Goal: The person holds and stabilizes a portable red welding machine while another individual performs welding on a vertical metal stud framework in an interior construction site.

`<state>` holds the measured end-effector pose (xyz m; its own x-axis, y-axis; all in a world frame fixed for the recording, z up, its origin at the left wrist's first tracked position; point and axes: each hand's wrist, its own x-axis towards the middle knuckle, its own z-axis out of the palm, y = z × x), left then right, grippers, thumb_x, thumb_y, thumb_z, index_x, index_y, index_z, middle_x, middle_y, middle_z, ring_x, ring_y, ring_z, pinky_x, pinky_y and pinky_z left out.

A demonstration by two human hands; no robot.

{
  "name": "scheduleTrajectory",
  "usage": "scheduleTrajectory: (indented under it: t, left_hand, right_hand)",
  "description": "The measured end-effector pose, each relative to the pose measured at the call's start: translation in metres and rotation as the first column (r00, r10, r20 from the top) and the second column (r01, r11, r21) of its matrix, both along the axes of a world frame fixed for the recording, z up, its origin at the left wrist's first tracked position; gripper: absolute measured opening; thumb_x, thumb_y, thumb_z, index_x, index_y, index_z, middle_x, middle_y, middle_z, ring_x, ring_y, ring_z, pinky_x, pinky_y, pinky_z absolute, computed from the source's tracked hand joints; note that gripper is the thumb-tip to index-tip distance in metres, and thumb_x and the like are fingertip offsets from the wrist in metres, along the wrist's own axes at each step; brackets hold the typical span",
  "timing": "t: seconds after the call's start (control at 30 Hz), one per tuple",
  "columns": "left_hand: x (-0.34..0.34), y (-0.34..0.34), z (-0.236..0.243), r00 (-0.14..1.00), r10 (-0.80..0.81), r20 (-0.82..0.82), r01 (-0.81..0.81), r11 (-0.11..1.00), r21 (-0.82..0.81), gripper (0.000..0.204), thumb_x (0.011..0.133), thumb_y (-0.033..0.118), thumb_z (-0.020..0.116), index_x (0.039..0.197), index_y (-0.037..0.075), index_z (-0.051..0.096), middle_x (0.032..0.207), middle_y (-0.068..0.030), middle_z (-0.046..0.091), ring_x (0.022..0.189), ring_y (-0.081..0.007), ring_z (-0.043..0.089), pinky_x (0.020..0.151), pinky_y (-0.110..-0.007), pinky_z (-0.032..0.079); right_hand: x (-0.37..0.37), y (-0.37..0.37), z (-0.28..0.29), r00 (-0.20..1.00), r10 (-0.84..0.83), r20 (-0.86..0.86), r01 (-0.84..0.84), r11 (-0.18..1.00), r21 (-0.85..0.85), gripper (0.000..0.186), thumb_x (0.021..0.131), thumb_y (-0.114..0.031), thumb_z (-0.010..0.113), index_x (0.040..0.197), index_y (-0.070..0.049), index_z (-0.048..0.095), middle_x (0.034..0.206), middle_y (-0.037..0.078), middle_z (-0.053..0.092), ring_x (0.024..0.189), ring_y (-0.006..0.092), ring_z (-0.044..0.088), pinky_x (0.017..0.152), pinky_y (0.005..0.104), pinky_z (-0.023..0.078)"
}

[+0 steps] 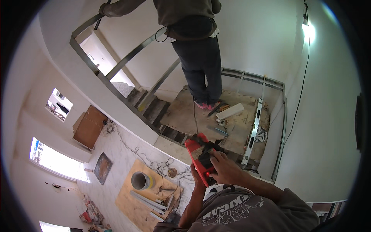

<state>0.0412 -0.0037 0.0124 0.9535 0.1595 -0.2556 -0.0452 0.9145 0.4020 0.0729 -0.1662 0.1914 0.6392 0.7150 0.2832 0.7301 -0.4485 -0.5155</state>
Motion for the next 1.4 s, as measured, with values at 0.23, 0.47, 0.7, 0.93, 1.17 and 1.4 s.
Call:
scheduleTrajectory:
  t: [0.23,0.47,0.7,0.93,1.17,1.4]
  left_hand:
    - [0.042,-0.007,0.030,0.993,-0.057,0.099,0.051,0.997,0.062,0.055,0.101,0.046,0.033,0.134,0.005,0.049,0.126,-0.0148,0.061,0.111,-0.0295,0.062,0.096,-0.043,0.052]
    - [0.062,-0.012,0.045,0.989,0.010,0.144,-0.053,0.955,0.291,0.057,0.102,0.047,0.033,0.138,0.005,0.047,0.131,-0.0144,0.058,0.115,-0.0285,0.060,0.098,-0.043,0.052]
    - [0.069,-0.004,0.034,0.980,0.014,0.199,-0.062,0.969,0.238,0.062,0.101,0.050,0.036,0.143,0.005,0.040,0.140,-0.0142,0.051,0.124,-0.0287,0.054,0.106,-0.044,0.047]
    - [0.079,0.016,0.031,0.994,0.030,0.108,-0.065,0.938,0.341,0.062,0.100,0.050,0.038,0.143,0.005,0.040,0.137,-0.0157,0.053,0.120,-0.0305,0.058,0.100,-0.044,0.051]
    - [0.095,0.035,0.035,0.987,-0.068,0.149,0.030,0.969,0.245,0.061,0.100,0.047,0.039,0.142,0.003,0.040,0.136,-0.0166,0.053,0.118,-0.0308,0.059,0.098,-0.044,0.053]
    - [0.101,0.038,0.035,0.965,0.021,0.263,-0.236,0.514,0.825,0.065,0.098,0.051,0.045,0.138,0.000,0.041,0.125,-0.0155,0.058,0.103,-0.0262,0.065,0.083,-0.035,0.059]
  right_hand:
    - [0.033,-0.006,0.008,0.999,-0.038,-0.030,0.039,0.999,0.022,0.070,0.071,-0.021,0.080,0.123,0.012,0.046,0.131,0.027,0.043,0.125,0.0449,0.044,0.102,0.0463,0.045]
    - [0.063,-0.006,0.010,0.998,-0.038,-0.048,0.040,0.998,0.047,0.067,0.070,-0.020,0.081,0.120,0.010,0.048,0.129,0.025,0.045,0.120,0.0445,0.048,0.098,0.0467,0.048]
    - [0.072,0.002,0.007,0.998,-0.056,-0.025,0.057,0.996,0.069,0.065,0.069,-0.019,0.082,0.118,0.009,0.049,0.129,0.024,0.046,0.119,0.0431,0.049,0.091,0.0443,0.053]
    - [0.085,0.019,0.004,0.996,-0.024,-0.083,0.027,0.999,0.026,0.061,0.071,-0.018,0.080,0.117,0.008,0.050,0.130,0.026,0.046,0.119,0.0436,0.049,0.092,0.0456,0.052]
    - [0.109,0.037,0.004,0.994,-0.032,-0.101,0.027,0.998,-0.053,0.058,0.073,-0.019,0.080,0.116,0.007,0.052,0.125,0.023,0.050,0.114,0.0404,0.054,0.093,0.0438,0.051]
    - [0.111,0.043,0.001,0.994,-0.087,-0.072,0.084,0.995,-0.049,0.055,0.073,-0.019,0.079,0.115,0.007,0.053,0.123,0.023,0.052,0.114,0.0399,0.055,0.097,0.0437,0.048]
